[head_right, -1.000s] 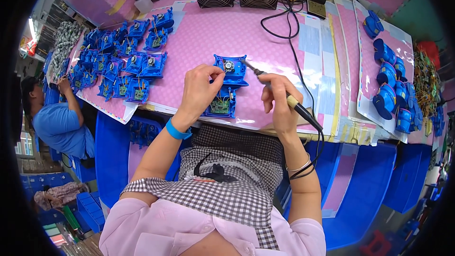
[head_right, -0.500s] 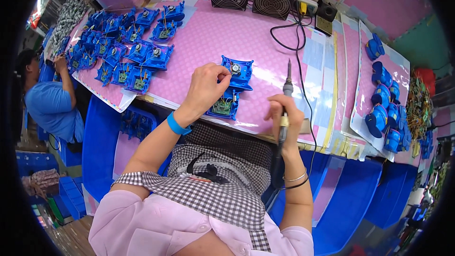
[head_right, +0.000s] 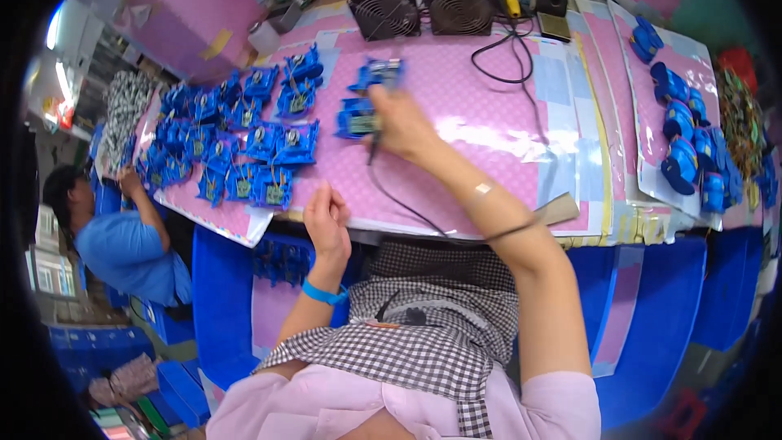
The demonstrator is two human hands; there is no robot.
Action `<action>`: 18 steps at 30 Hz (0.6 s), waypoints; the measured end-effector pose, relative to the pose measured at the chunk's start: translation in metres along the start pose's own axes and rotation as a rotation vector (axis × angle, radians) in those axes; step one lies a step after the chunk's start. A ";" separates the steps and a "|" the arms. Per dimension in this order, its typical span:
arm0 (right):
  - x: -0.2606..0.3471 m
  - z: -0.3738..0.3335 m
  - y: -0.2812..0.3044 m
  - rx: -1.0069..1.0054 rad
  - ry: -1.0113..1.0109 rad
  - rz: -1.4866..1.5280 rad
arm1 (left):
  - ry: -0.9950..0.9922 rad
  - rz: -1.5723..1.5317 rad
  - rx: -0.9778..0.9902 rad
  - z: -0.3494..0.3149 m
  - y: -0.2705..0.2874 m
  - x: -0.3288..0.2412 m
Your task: Soldering electronic components onto blue plastic fan housings at a factory workbench.
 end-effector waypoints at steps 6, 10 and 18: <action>0.024 0.029 0.031 -0.339 0.093 0.115 | -0.313 0.333 -0.031 0.015 0.006 0.008; -0.024 0.002 0.164 -0.839 -0.032 0.251 | -0.250 0.258 0.043 0.004 -0.013 -0.007; -0.222 -0.049 0.406 -1.229 -0.183 -1.202 | -0.537 0.591 0.075 -0.002 -0.023 0.005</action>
Point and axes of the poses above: each hand's wrist, its own z-axis towards the middle knuckle, its own y-axis out of the back of the hand, x = y × z, the point moved 5 cm from there along z, towards the middle knuckle, and after that the axes turned 3 degrees about -z, right-handed, at the moved point
